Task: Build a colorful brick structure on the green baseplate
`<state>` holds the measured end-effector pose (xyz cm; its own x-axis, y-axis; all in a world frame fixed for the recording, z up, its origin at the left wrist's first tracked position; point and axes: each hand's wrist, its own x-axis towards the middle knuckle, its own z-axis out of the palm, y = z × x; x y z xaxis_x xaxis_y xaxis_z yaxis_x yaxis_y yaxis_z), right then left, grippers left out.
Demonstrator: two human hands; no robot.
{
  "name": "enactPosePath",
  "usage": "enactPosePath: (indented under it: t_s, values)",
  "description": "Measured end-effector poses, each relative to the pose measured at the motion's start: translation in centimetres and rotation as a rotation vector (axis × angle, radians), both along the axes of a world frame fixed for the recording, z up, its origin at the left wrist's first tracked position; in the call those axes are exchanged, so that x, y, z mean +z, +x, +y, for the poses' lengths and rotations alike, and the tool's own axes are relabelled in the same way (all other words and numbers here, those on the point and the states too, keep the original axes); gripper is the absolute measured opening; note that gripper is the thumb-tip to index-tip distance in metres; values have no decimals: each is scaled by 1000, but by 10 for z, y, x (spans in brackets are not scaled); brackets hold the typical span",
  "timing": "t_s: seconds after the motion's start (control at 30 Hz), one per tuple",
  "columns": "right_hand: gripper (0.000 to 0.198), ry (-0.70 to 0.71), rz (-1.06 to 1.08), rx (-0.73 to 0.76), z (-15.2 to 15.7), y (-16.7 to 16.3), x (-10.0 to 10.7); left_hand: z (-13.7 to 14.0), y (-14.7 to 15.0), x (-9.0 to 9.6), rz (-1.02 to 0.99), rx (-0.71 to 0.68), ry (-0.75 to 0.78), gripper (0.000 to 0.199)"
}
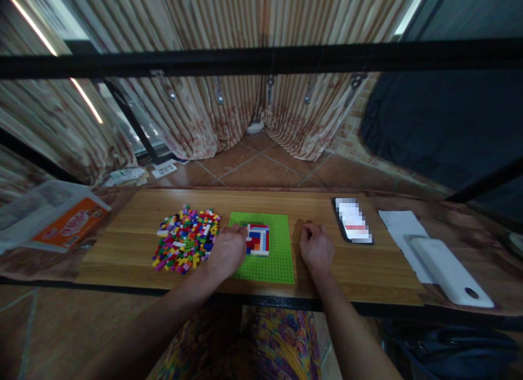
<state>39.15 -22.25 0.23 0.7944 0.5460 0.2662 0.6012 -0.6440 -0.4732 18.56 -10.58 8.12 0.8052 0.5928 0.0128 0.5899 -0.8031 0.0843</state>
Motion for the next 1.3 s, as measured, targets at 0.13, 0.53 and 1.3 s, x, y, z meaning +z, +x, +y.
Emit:
enactPosePath:
  t_s: [0.13,0.53,1.3]
  values:
    - [37,-1,2,4,0,0,0,0,4,3,34,13,13,27]
    - [37,-17,-13,-2,0,-1,1,3,16,12,148,-86,-7,28]
    - [36,57,-45,15,-2,2,-4,-4,-11,-16,-104,3,-6,22]
